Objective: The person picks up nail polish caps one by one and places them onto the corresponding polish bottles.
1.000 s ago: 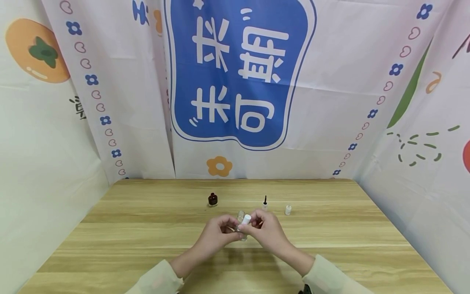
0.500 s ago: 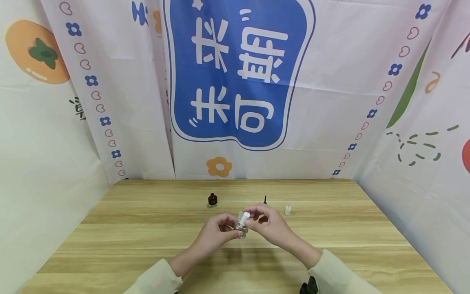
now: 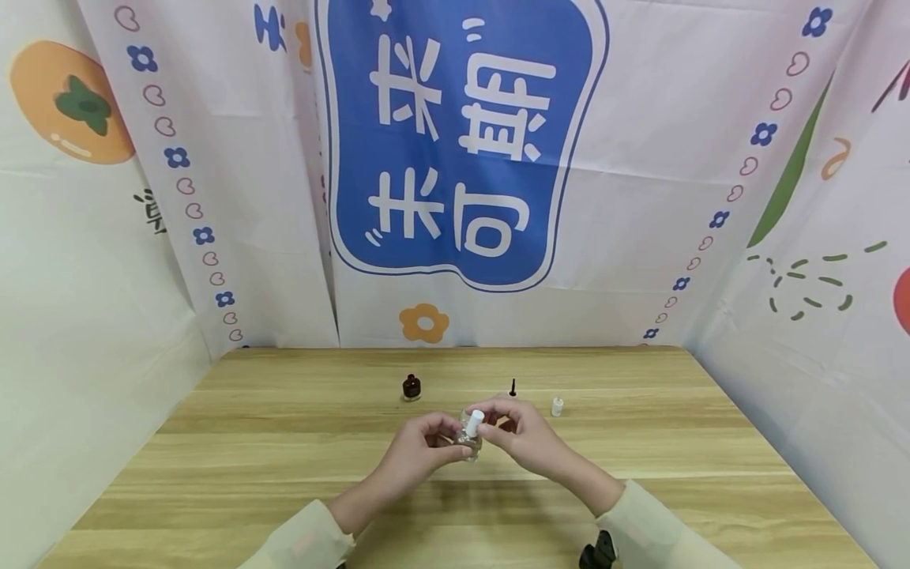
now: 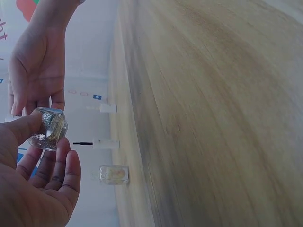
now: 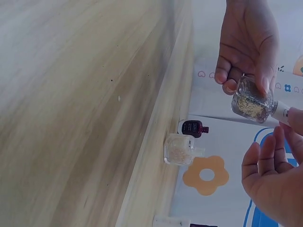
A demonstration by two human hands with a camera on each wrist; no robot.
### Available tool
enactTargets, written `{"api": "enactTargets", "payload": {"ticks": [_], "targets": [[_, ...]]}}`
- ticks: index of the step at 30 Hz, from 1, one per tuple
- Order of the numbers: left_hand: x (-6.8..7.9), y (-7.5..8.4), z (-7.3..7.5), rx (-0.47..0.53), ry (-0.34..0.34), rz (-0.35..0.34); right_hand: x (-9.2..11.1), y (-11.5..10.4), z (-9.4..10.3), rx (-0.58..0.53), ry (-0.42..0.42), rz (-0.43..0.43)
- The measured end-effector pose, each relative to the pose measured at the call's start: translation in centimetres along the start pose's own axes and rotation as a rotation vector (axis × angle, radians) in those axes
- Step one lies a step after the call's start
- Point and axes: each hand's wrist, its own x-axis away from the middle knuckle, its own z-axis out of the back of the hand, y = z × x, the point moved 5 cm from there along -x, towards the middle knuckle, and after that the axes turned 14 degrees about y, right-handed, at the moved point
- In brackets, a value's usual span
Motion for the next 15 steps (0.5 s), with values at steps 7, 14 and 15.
{"api": "enactTargets", "payload": {"ticks": [7, 14, 15], "targets": [[-0.05, -0.05, -0.08, 0.011, -0.005, 0.009, 0.01, 0.02, 0.04, 0.017, 0.037, -0.031], [-0.11, -0.12, -0.18, -0.008, 0.002, 0.012, 0.14, -0.16, -0.11, -0.003, 0.110, -0.055], [0.02, 0.25, -0.18, -0.006, 0.002, 0.007, 0.16, -0.14, -0.14, -0.005, 0.120, -0.058]]}}
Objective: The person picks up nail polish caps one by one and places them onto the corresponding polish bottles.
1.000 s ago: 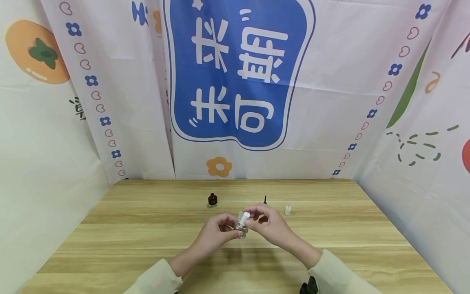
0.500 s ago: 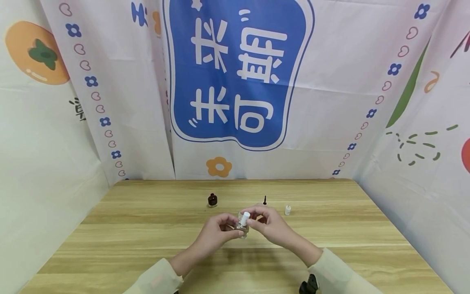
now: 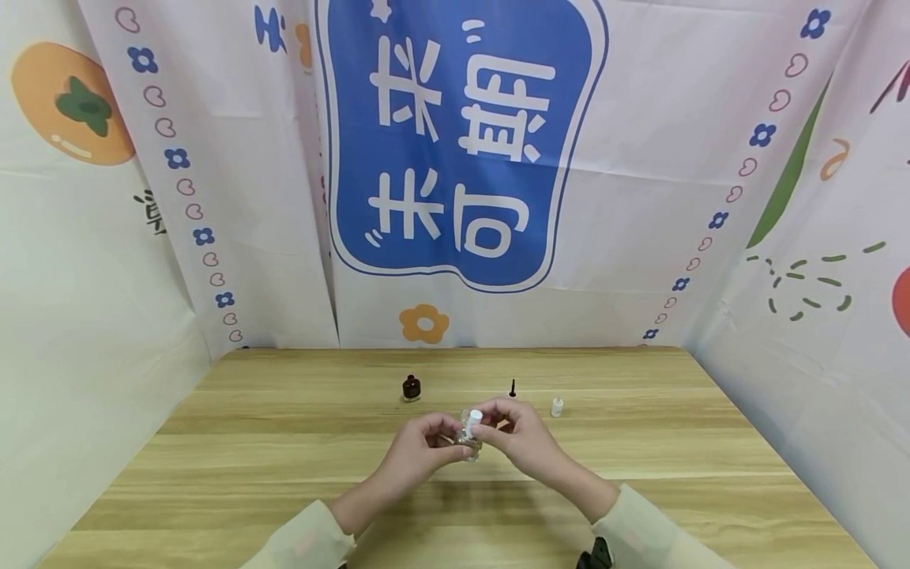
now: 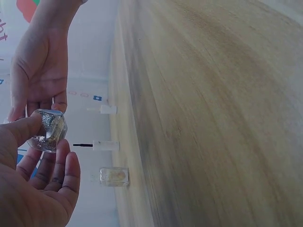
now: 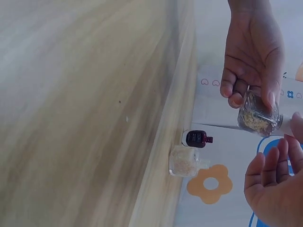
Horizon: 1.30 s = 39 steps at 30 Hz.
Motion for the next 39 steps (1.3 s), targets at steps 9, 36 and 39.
{"api": "enactTargets", "payload": {"ticks": [9, 36, 39], "targets": [[0.8, 2.0, 0.2, 0.014, 0.011, -0.007, 0.2, 0.3, -0.4, -0.040, 0.068, -0.066], [0.0, -0.9, 0.2, 0.012, -0.005, -0.011, 0.0, 0.2, 0.2, -0.029, -0.129, 0.008], [0.0, -1.0, 0.1, 0.014, -0.013, -0.011, 0.0, 0.3, 0.1, -0.015, -0.137, 0.014]]}}
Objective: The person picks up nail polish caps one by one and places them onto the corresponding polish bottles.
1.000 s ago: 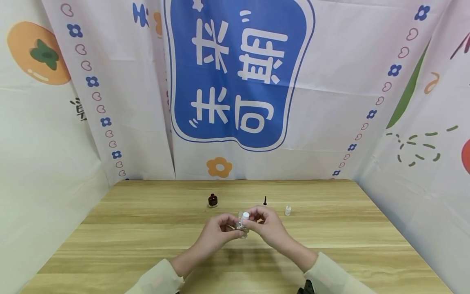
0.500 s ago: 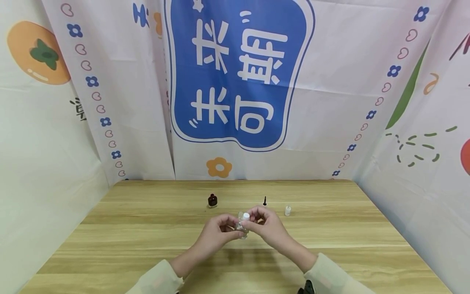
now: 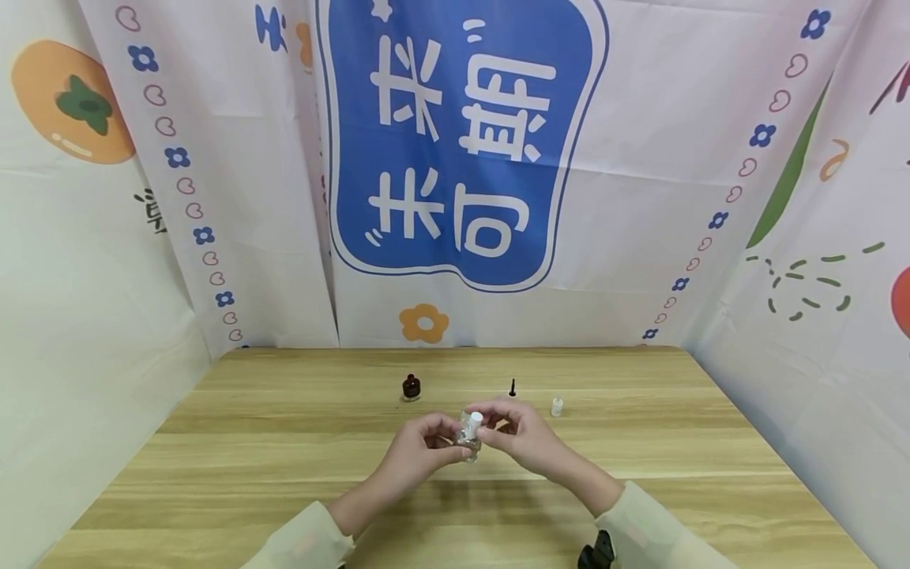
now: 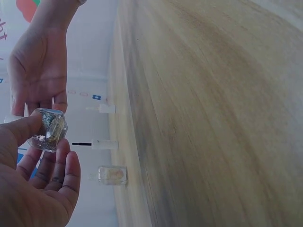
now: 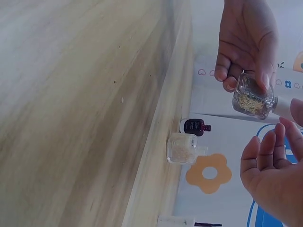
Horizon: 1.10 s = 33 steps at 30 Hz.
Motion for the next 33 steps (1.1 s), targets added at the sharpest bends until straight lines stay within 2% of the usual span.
{"api": "enactTargets", "payload": {"ticks": [13, 26, 33], "targets": [[0.04, 0.38, 0.02, 0.009, 0.003, 0.000, -0.12, 0.16, -0.13, -0.008, 0.008, -0.013], [-0.04, 0.39, -0.14, 0.011, -0.014, 0.017, -0.04, 0.34, -0.05, 0.006, 0.113, -0.033], [-0.01, 0.18, -0.24, 0.027, -0.031, 0.015, 0.18, 0.38, -0.41, 0.017, 0.134, -0.048]]}}
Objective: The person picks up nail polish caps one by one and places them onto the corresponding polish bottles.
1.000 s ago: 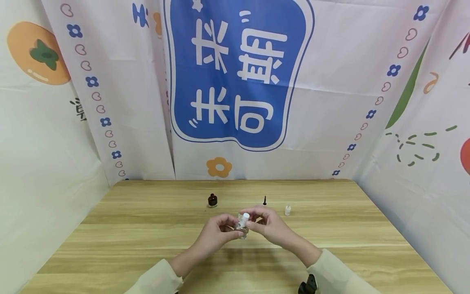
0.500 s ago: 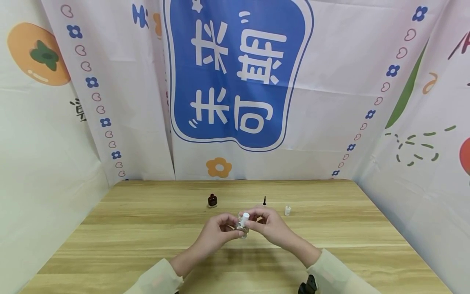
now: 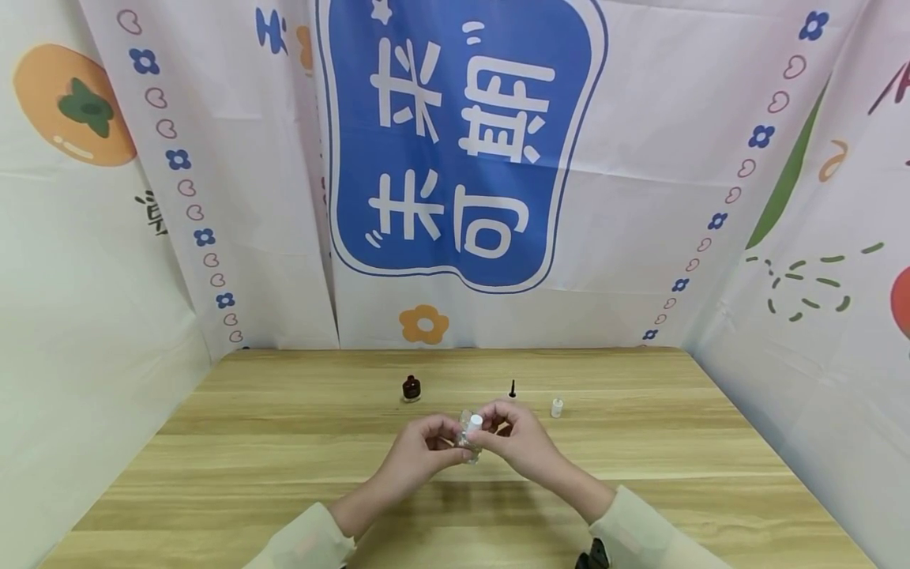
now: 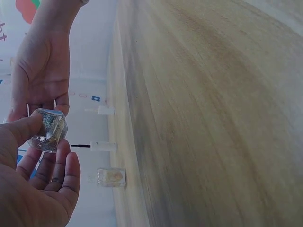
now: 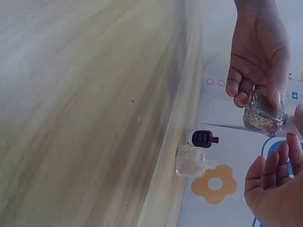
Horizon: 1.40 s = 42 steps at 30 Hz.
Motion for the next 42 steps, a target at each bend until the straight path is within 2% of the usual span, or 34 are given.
{"api": "enactTargets", "payload": {"ticks": [3, 6, 10, 13, 20, 25, 42], "targets": [[0.1, 0.1, -0.1, 0.006, -0.005, -0.004, 0.4, -1.4, 0.0, 0.021, 0.003, -0.012], [0.2, 0.1, 0.0, 0.004, -0.001, -0.006, 0.5, -1.5, 0.0, 0.037, 0.008, -0.016], [0.1, 0.0, 0.0, -0.005, 0.003, 0.002, 0.2, -0.1, -0.1, 0.053, 0.010, -0.009], [0.1, 0.1, 0.1, -0.011, 0.008, 0.003, 0.0, 0.1, 0.1, 0.062, -0.001, 0.000], [0.2, 0.2, 0.2, -0.012, 0.013, -0.001, -0.2, -0.4, 0.3, 0.056, -0.090, 0.045], [0.2, 0.3, 0.2, 0.003, 0.019, -0.001, -0.3, -0.8, 0.4, 0.044, -0.120, 0.059], [0.0, 0.0, 0.2, -0.021, 0.036, 0.017, -0.3, -0.7, 0.3, 0.052, -0.081, 0.069]]}}
